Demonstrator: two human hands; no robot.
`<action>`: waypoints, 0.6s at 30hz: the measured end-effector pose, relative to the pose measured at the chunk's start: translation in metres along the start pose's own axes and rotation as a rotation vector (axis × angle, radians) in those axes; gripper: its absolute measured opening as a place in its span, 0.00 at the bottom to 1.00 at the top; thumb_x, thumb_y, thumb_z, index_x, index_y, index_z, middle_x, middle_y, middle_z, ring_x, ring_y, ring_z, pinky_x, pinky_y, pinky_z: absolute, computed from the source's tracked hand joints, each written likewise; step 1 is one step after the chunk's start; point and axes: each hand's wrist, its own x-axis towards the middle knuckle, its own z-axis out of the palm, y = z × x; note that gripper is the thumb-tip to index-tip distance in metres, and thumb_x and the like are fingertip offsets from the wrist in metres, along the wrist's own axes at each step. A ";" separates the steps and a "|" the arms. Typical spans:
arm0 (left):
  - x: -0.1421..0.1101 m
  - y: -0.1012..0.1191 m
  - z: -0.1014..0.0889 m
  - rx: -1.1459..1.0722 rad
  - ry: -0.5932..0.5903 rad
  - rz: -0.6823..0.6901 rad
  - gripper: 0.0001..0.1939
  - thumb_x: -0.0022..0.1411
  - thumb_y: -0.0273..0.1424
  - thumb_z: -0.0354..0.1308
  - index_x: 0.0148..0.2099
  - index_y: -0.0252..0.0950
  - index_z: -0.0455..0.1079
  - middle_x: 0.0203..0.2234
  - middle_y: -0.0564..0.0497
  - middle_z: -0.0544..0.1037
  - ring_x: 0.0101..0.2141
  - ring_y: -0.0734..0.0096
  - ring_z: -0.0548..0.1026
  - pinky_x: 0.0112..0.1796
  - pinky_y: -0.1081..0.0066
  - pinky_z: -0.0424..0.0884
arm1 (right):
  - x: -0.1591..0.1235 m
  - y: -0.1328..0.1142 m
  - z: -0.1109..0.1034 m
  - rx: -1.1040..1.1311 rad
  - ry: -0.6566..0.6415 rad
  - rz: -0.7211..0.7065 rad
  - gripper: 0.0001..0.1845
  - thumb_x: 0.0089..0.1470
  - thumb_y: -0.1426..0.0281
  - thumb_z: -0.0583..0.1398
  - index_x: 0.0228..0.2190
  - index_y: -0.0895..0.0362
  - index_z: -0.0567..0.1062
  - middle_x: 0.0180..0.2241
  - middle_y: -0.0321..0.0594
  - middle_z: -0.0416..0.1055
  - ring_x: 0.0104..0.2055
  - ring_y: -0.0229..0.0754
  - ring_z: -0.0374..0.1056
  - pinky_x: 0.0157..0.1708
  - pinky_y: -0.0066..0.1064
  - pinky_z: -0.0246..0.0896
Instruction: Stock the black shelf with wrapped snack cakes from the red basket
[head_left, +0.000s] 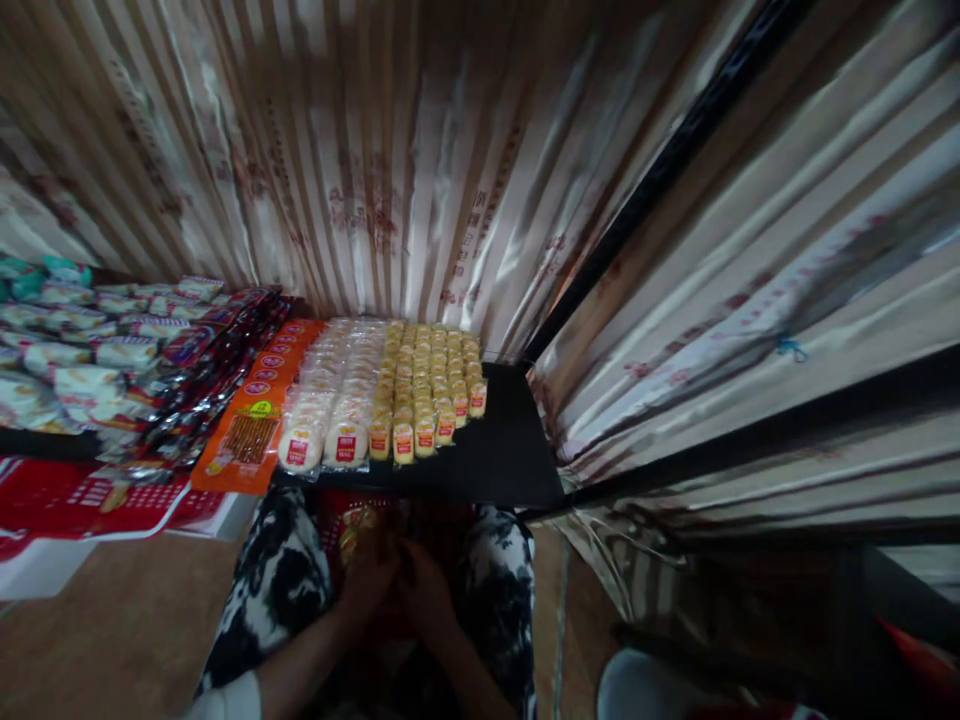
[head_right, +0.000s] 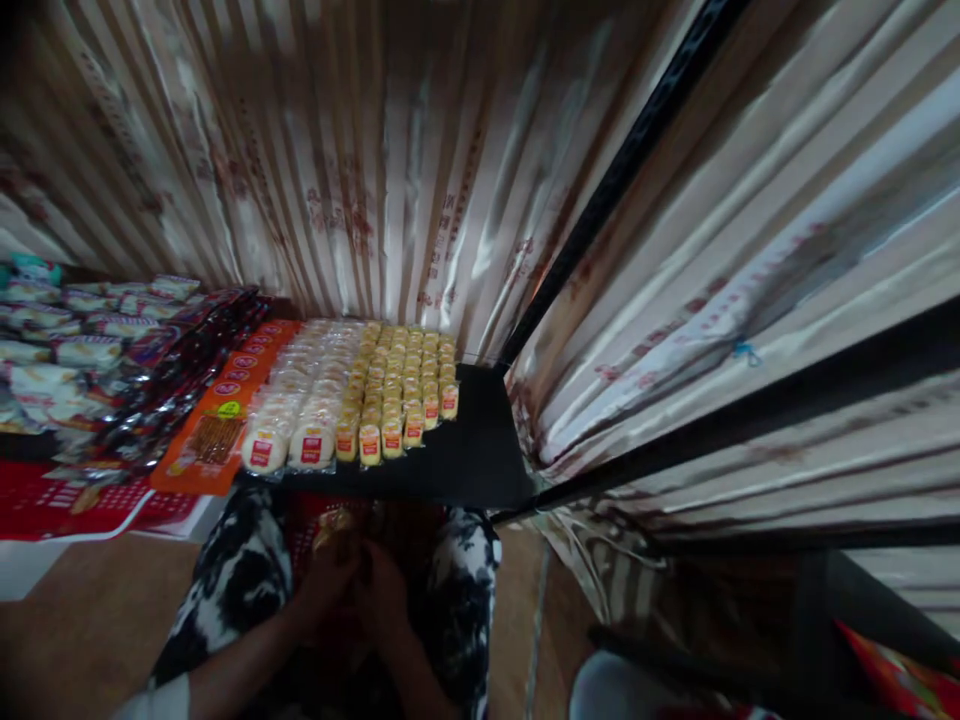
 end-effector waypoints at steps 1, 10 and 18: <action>-0.004 0.006 0.001 -0.012 -0.013 0.019 0.24 0.53 0.26 0.52 0.54 0.30 0.63 0.50 0.41 0.71 0.52 0.64 0.69 0.51 0.69 0.63 | -0.004 -0.002 -0.007 -0.001 0.026 -0.020 0.25 0.41 0.78 0.55 0.44 0.56 0.74 0.45 0.45 0.73 0.49 0.46 0.69 0.52 0.38 0.61; -0.026 0.082 -0.002 -0.067 0.010 0.276 0.25 0.51 0.25 0.51 0.54 0.33 0.64 0.50 0.44 0.71 0.51 0.63 0.68 0.54 0.64 0.60 | -0.005 -0.019 -0.072 0.102 0.258 -0.100 0.17 0.51 0.66 0.56 0.42 0.56 0.73 0.44 0.45 0.74 0.46 0.46 0.70 0.47 0.36 0.64; -0.021 0.155 0.015 -0.101 -0.057 0.445 0.27 0.58 0.28 0.48 0.60 0.32 0.55 0.47 0.43 0.68 0.43 0.69 0.72 0.48 0.70 0.66 | 0.027 -0.019 -0.122 0.181 0.407 -0.149 0.24 0.51 0.62 0.56 0.49 0.57 0.67 0.45 0.47 0.72 0.46 0.46 0.69 0.46 0.37 0.65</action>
